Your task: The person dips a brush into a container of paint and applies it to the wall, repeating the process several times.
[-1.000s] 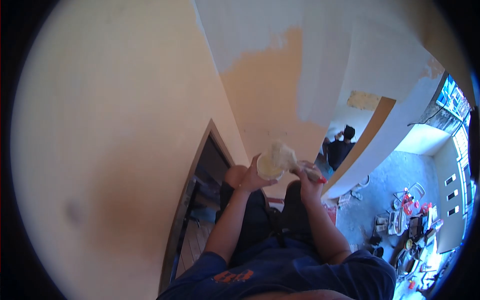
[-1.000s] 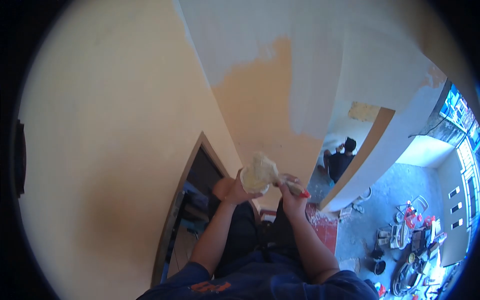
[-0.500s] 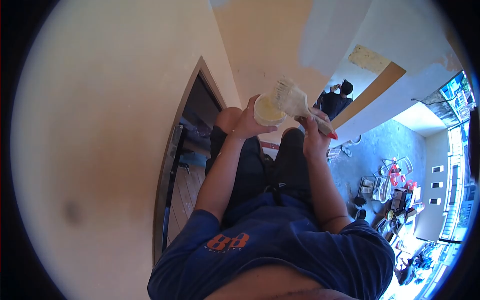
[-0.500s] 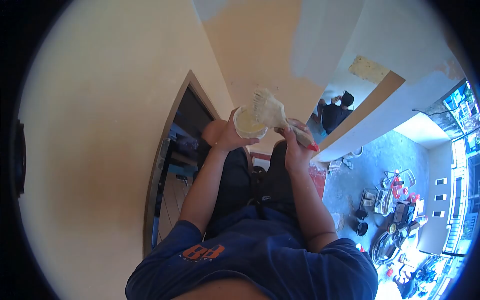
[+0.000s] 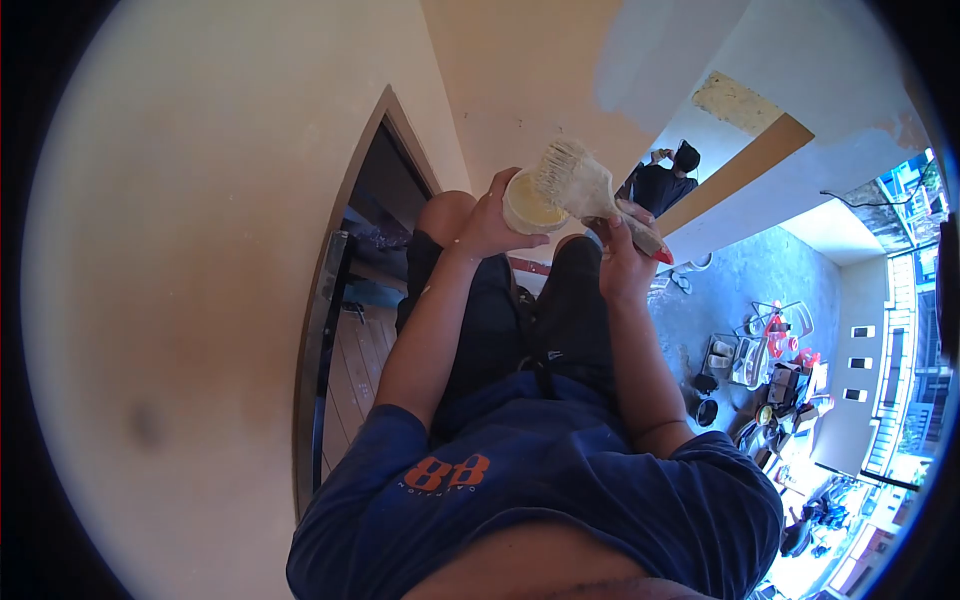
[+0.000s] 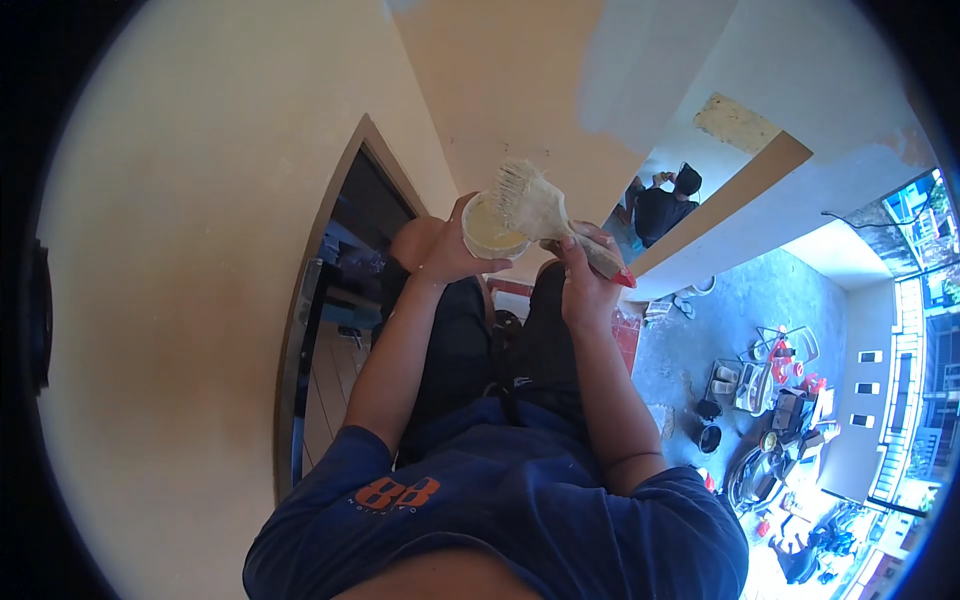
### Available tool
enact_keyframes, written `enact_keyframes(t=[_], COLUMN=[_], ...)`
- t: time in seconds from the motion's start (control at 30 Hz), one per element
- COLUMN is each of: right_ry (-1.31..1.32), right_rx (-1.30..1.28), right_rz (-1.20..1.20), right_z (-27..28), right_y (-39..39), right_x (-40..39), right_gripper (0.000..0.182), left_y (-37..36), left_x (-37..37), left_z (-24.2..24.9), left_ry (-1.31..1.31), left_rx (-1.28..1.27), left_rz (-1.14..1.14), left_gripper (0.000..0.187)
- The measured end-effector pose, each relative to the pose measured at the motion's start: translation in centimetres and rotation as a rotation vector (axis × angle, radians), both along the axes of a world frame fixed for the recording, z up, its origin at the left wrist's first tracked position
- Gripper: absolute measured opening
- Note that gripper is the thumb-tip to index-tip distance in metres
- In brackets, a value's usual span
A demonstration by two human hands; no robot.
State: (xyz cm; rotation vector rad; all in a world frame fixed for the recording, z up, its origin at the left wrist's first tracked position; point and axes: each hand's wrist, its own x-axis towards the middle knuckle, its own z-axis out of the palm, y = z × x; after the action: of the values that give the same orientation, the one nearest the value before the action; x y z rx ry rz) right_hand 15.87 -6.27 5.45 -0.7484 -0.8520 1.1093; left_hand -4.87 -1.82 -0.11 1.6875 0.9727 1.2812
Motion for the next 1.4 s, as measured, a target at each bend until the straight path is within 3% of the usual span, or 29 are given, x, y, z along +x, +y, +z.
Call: enact_keyframes(t=[0.07,0.4,0.53,0.6,0.83,1.03,1.13,1.27,1.4], right_ry=[0.14,0.122,0.324,0.428,0.382,0.279,0.366,0.281,0.312], right_rx=[-0.038,-0.151,-0.21,-0.251,-0.174,-0.144,-0.136,-0.145,-0.248], right_rz=[0.067,0.143,0.25,0.258,0.253,0.197,0.203,0.159,0.126], right_z=[-0.8,0.3,-0.9,-0.1,1.6,3.9,3.6,3.3,2.3], right_y=[0.4,0.3,1.1,1.0,3.6,6.5,8.4,9.5,9.9], right_x=[0.2,0.3,0.9,0.5,0.2,0.9,1.8,1.9,1.6], right_gripper=[0.028,0.026,0.025,0.025,0.023,0.023,0.023,0.023,0.023], left_y=[0.0,-0.2,0.5,0.7,2.4,7.1,9.7,11.0,11.1], left_x=[-0.1,-0.3,0.0,0.4,1.5,1.8,2.3,2.8,2.2], left_z=[0.2,0.5,0.2,0.7,2.5,4.8,4.5,2.8,0.0], left_ry=[0.034,0.078,0.042,-0.046,-0.209,-0.059,-0.097,-0.141,-0.039], left_rx=[0.006,-0.043,-0.003,-0.114,-0.23,-0.086,-0.099,-0.083,-0.049], left_rz=[0.011,-0.006,-0.031,-0.109,-0.177,-0.147,-0.137,-0.091,0.023], left_gripper=[0.103,0.104,0.104,0.104,0.102,0.103,0.103,0.103,0.102])
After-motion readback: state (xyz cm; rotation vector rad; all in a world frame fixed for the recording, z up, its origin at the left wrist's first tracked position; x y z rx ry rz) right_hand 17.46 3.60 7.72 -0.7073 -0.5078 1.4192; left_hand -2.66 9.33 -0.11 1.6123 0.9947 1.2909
